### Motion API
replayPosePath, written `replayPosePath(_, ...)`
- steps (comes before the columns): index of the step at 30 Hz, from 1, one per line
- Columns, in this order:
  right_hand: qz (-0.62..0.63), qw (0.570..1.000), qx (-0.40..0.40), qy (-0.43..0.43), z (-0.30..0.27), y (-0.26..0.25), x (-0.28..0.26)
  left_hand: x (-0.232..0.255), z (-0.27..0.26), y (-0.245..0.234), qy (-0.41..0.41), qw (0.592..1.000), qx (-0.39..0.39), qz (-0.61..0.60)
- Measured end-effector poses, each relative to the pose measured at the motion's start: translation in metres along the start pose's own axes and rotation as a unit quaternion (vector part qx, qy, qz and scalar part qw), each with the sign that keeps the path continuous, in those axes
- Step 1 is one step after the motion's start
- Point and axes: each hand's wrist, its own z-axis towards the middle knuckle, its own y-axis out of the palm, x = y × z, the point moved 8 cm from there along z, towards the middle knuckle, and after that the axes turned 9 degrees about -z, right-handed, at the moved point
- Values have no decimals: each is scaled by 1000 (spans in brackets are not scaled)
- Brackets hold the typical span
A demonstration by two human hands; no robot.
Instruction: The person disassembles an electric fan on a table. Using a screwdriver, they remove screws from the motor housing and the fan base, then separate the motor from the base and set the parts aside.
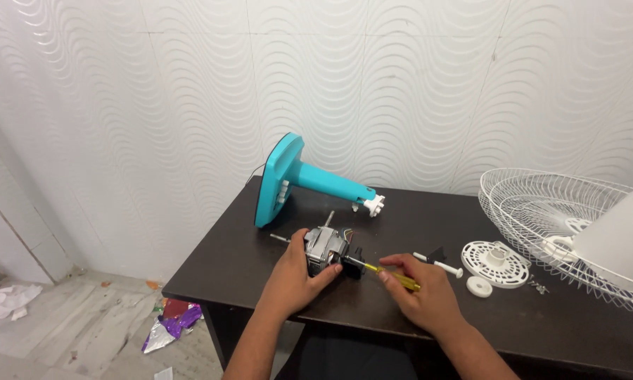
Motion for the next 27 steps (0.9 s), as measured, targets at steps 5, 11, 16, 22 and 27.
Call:
replayPosePath(5, -12, 999, -9, 43, 0, 3, 9, -1, 0, 0, -21, 1000, -6, 7)
replayPosePath(11, -6, 999, 24, -44, 0, -5, -10, 0, 0, 1, -26, 1000, -8, 11)
replayPosePath(16, -35, 995, -42, 89, 0, 5, 12, 1, -1, 1, -13, 1000, -2, 1)
replayPosePath(22, -5, 1000, 15, -23, 1, -3, -7, 2, -1, 0, -8, 1000, 0, -3)
replayPosePath(27, -18, 997, 26, -65, -1, -8, -15, 0, -1, 0, 6, 1000, 3, 4)
